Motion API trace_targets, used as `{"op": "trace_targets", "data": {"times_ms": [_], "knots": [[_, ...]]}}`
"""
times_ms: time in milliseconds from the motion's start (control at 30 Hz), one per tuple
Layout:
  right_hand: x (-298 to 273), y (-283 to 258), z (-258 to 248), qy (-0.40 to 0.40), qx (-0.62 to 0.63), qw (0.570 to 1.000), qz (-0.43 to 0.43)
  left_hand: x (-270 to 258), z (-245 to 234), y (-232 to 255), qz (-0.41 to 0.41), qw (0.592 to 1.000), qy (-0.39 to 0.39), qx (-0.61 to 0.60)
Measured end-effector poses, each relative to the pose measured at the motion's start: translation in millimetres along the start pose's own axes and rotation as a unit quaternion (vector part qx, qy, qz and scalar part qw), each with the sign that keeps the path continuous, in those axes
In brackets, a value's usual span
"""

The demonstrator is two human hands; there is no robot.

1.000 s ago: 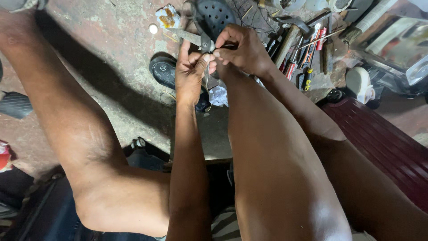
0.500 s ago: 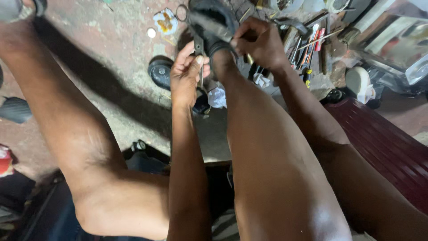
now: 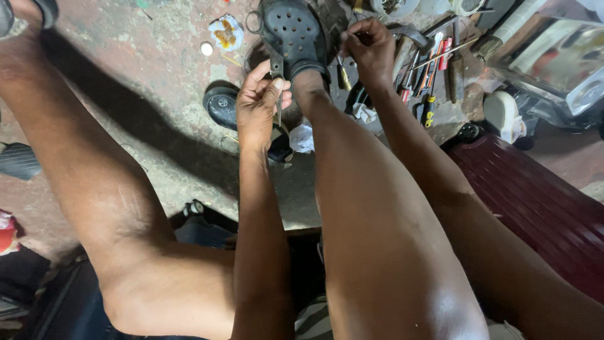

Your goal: The person repairs a black high-heeled shoe by scraping the sole with a metal tool, applying a white substance with a cloth, and using scissors to trim excess material. The person works on the sole and heel areas throughout the clip.

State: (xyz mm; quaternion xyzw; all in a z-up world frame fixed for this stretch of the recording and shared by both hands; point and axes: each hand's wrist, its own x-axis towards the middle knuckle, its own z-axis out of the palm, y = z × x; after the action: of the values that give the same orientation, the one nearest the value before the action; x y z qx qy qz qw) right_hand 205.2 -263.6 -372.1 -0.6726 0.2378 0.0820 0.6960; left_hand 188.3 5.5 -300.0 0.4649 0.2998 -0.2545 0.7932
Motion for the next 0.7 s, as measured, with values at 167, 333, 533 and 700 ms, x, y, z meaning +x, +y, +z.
{"op": "trace_targets", "data": {"times_ms": [167, 333, 533, 700], "knots": [[14, 8, 10, 0.003, 0.021, 1.0, -0.012, 1, 3, -2, -0.014, 1.0, -0.003, 0.001], [13, 2, 11, -0.01, 0.04, 0.999, -0.03, -1, 7, -3, -0.033, 0.999, -0.007, 0.003], [3, -10, 7, -0.033, 0.025, 0.999, -0.014, -2, 18, 7, -0.042, 0.997, -0.023, 0.06], [-33, -28, -3, -0.002, 0.024, 0.996, 0.081, 3, 30, 16, -0.038, 0.995, -0.051, 0.076]]}}
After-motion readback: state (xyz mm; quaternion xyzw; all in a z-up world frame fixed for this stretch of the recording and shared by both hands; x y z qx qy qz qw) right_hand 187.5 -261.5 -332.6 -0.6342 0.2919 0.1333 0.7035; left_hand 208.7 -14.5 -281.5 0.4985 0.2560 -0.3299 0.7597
